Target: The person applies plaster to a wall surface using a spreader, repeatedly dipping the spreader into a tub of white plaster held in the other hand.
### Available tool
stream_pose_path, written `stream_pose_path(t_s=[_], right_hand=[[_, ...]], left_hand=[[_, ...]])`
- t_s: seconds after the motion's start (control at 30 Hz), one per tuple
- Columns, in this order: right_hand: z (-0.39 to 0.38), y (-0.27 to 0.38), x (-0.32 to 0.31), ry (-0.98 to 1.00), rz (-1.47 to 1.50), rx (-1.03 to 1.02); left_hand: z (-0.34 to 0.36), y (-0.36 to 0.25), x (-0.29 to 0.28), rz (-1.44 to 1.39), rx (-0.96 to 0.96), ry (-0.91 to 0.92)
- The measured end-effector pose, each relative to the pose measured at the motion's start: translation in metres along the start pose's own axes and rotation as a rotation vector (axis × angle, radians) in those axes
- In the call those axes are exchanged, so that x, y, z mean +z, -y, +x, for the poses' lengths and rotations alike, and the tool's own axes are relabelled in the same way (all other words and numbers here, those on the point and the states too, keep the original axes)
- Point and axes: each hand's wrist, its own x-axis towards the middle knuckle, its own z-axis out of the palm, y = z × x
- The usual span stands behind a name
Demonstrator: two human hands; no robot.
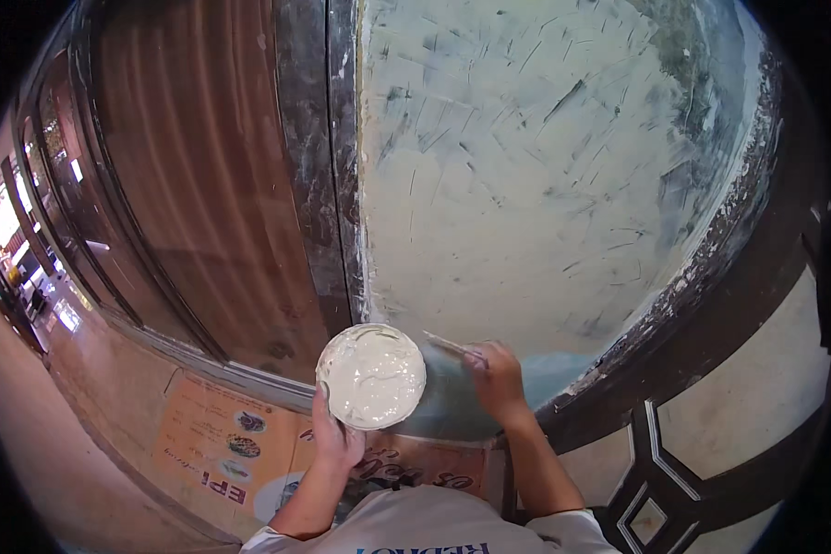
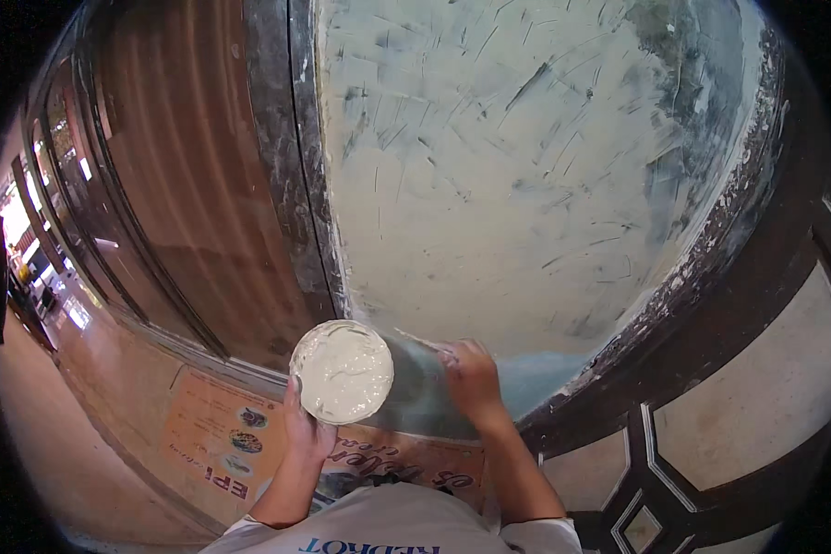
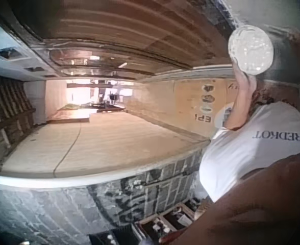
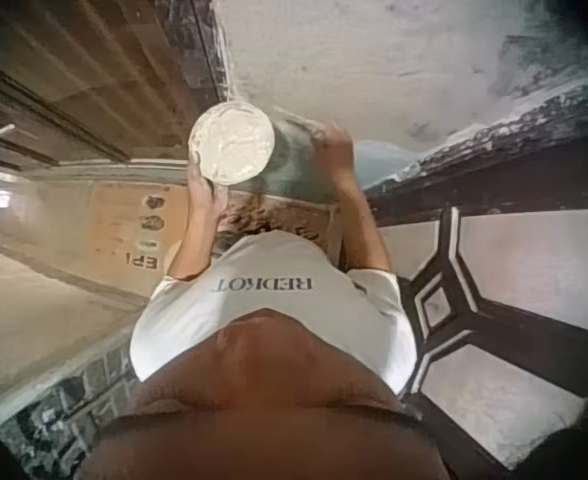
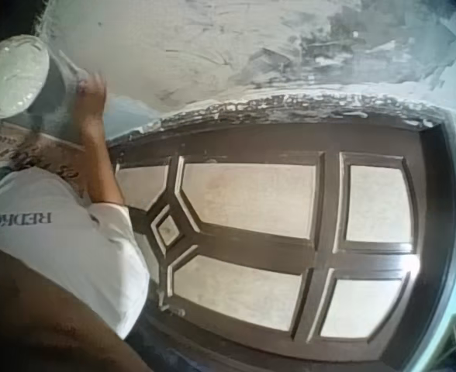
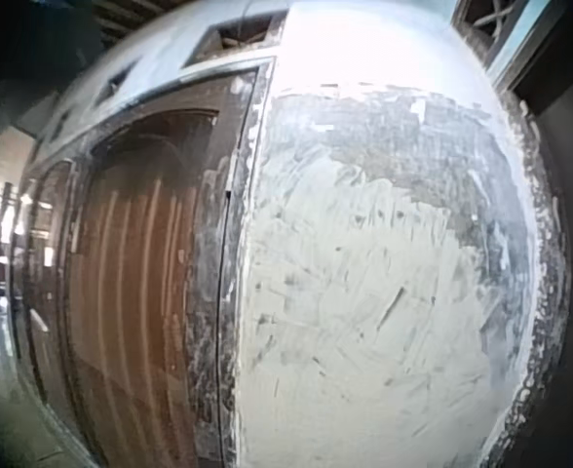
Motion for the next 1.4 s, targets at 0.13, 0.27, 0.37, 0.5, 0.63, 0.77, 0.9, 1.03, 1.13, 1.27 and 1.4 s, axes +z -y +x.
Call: stream_pose_path(t_s=[0.13, 0.27, 0.37, 0.5, 0.63, 0.77, 0.9, 1.03, 1.13, 1.27, 1.4], right_hand=[[0.012, -0.009, -0.006, -0.166, 0.716, 0.349], [0.033, 0.017, -0.012, 0.087, 1.185, 0.408], [0.031, 0.005, 0.008, 0.331, 1.442, 0.477], [0.028, -0.008, 0.009, 0.547, 1.404, 0.604], [0.009, -0.045, 0.003, 0.494, 1.298, 0.712], [0.001, -0.034, -0.012, 0.259, 1.313, 0.698], [0.005, -0.009, -0.024, 0.097, 1.225, 0.679], [0.010, 0.013, -0.031, 0.079, 1.111, 0.613], [0.014, 0.020, -0.035, 0.088, 0.992, 0.571], [0.022, 0.015, -0.024, 0.001, 0.807, 0.480], [0.035, 0.034, -0.018, -0.104, 0.881, 0.584]], left_hand=[[0.004, -0.005, -0.006, -0.085, -0.046, 0.000], [0.004, -0.004, -0.011, -0.076, -0.081, 0.021], [0.007, -0.001, -0.011, -0.095, -0.137, 0.096], [0.006, -0.004, -0.018, -0.122, -0.175, 0.106], [0.011, -0.010, -0.014, -0.133, -0.163, 0.101], [0.015, -0.018, -0.016, -0.099, -0.150, 0.144], [0.018, -0.014, -0.008, -0.062, -0.100, 0.105], [0.021, -0.009, -0.007, -0.058, -0.058, 0.077], [0.025, -0.009, -0.008, 0.013, -0.023, 0.105], [0.028, -0.007, -0.007, 0.003, -0.024, 0.004], [0.028, -0.010, -0.012, -0.027, -0.063, 0.071]])
